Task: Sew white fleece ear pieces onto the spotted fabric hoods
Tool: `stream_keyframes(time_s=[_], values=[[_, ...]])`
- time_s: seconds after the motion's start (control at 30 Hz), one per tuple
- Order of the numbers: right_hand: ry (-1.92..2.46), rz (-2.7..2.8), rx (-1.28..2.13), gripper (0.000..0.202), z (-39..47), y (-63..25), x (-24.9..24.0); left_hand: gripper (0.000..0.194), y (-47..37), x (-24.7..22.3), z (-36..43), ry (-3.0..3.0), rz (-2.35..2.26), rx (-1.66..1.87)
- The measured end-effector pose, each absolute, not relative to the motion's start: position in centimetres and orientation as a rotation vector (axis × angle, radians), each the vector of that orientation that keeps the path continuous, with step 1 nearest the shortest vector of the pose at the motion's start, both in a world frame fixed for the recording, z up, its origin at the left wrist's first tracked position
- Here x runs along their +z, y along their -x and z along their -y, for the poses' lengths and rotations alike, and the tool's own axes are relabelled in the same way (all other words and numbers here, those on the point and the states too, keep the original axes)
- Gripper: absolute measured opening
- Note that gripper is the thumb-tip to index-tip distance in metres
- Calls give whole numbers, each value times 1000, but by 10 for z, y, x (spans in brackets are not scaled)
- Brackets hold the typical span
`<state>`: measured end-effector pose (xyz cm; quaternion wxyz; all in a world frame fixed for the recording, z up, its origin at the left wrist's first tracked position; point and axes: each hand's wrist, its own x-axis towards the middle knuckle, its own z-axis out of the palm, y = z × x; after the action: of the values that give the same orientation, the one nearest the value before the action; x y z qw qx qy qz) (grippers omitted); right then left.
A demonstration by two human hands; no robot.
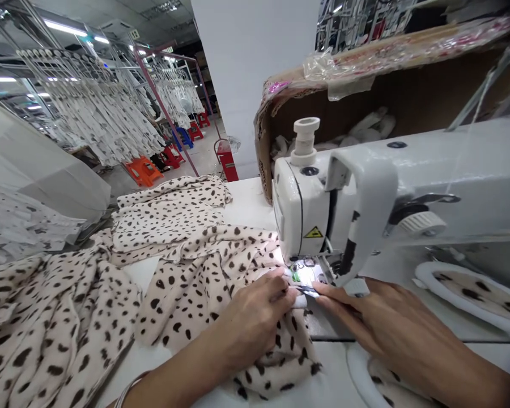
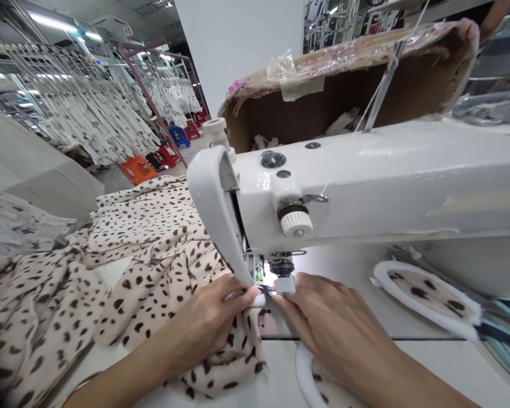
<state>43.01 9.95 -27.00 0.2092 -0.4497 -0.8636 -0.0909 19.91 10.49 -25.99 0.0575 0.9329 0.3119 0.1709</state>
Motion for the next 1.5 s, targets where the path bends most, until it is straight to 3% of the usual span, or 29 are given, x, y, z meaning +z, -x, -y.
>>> stream_keyframes(time_s=[0.23,0.67,1.07,1.37,1.5], values=[[1366,2446,-213,50,-107,-433,-273,42,-199,-265,-114,-2916,-948,474],[1200,2352,-3,46,-99,-444,-275,23,-196,-258,-116,-3016,-808,496],[1199,2334,-365,57,-107,-437,-292,35,-204,-259,-125,-3020,-888,574],[1223,2283,-612,37,-118,-450,-281,30,-192,-270,-138,-3017,-838,576],[991,2355,-543,29,-101,-438,-279,27,-188,-270,-138,-3010,-818,585]])
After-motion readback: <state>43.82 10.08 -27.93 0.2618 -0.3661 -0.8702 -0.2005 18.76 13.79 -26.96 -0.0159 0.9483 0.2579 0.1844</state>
